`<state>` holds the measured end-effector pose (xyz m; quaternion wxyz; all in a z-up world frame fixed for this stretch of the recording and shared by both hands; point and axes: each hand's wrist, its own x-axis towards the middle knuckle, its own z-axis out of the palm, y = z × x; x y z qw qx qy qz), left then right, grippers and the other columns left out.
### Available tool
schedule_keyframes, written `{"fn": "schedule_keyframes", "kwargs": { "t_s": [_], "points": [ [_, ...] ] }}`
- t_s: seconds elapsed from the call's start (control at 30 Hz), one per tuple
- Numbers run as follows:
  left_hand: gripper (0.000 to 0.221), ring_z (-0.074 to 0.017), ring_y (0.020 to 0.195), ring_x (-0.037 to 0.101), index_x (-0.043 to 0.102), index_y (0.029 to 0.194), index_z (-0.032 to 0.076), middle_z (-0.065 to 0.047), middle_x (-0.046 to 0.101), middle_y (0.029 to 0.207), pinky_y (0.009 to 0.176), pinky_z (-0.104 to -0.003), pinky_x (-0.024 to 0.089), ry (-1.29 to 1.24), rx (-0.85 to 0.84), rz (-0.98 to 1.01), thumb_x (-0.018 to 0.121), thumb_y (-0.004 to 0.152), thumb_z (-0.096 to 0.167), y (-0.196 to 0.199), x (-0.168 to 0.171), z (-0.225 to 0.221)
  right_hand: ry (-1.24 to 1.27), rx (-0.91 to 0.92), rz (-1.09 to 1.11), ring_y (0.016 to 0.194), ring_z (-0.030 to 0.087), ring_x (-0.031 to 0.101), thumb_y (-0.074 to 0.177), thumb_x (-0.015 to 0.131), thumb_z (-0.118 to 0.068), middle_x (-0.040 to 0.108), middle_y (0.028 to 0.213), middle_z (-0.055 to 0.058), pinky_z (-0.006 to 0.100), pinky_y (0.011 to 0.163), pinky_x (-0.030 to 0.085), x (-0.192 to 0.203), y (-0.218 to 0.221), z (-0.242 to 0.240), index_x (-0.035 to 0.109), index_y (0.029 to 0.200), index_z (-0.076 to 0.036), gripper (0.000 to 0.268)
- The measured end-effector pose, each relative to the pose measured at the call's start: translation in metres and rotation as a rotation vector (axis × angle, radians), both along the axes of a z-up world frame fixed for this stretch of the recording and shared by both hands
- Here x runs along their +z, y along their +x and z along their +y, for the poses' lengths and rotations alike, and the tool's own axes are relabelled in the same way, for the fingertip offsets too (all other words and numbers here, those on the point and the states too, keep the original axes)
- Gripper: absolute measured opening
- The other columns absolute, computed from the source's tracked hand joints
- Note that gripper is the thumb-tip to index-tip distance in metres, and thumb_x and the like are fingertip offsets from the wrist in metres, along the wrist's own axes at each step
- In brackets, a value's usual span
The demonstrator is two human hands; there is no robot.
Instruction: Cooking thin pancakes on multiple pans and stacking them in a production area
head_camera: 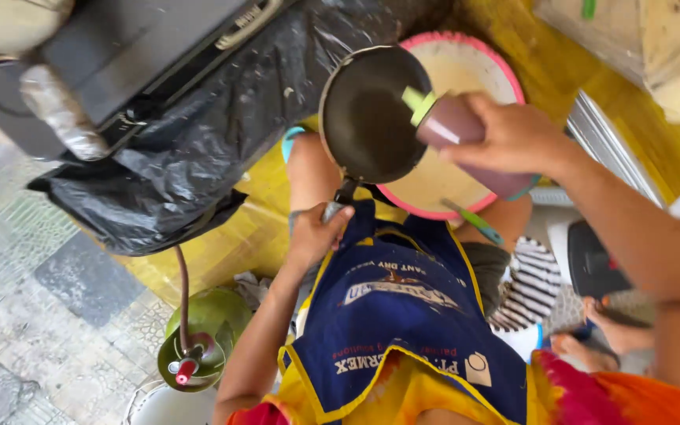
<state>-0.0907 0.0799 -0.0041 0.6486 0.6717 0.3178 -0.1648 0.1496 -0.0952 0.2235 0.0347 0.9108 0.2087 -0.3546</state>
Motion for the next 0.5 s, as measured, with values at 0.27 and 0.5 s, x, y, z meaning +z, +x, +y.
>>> {"fn": "schedule_keyframes", "kwargs": {
  "t_s": [0.27, 0.5],
  "points": [
    [0.042, -0.0117, 0.041, 0.057, 0.058, 0.073, 0.014, 0.000, 0.065, 0.059, 0.053, -0.026, 0.047, -0.084, -0.224, -0.015, 0.066, 0.092, 0.050, 0.028, 0.010, -0.052, -0.536, 0.357, -0.217, 0.086, 0.028, 0.073, 0.094, 0.044, -0.072, 0.075, 0.096, 0.011, 0.039, 0.073, 0.054, -0.025, -0.014, -0.043, 0.028, 0.164, -0.018, 0.089],
    [0.045, -0.0093, 0.041, 0.056, 0.055, 0.068, 0.015, 0.001, 0.065, 0.056, 0.054, -0.025, 0.047, -0.098, -0.188, -0.095, 0.067, 0.092, 0.051, 0.037, 0.024, -0.044, -0.388, 0.065, -0.190, 0.100, 0.034, 0.075, 0.094, 0.054, -0.065, 0.072, 0.122, 0.012, 0.047, 0.081, 0.060, -0.024, -0.012, -0.070, 0.036, 0.158, -0.023, 0.079]
  ]
}}
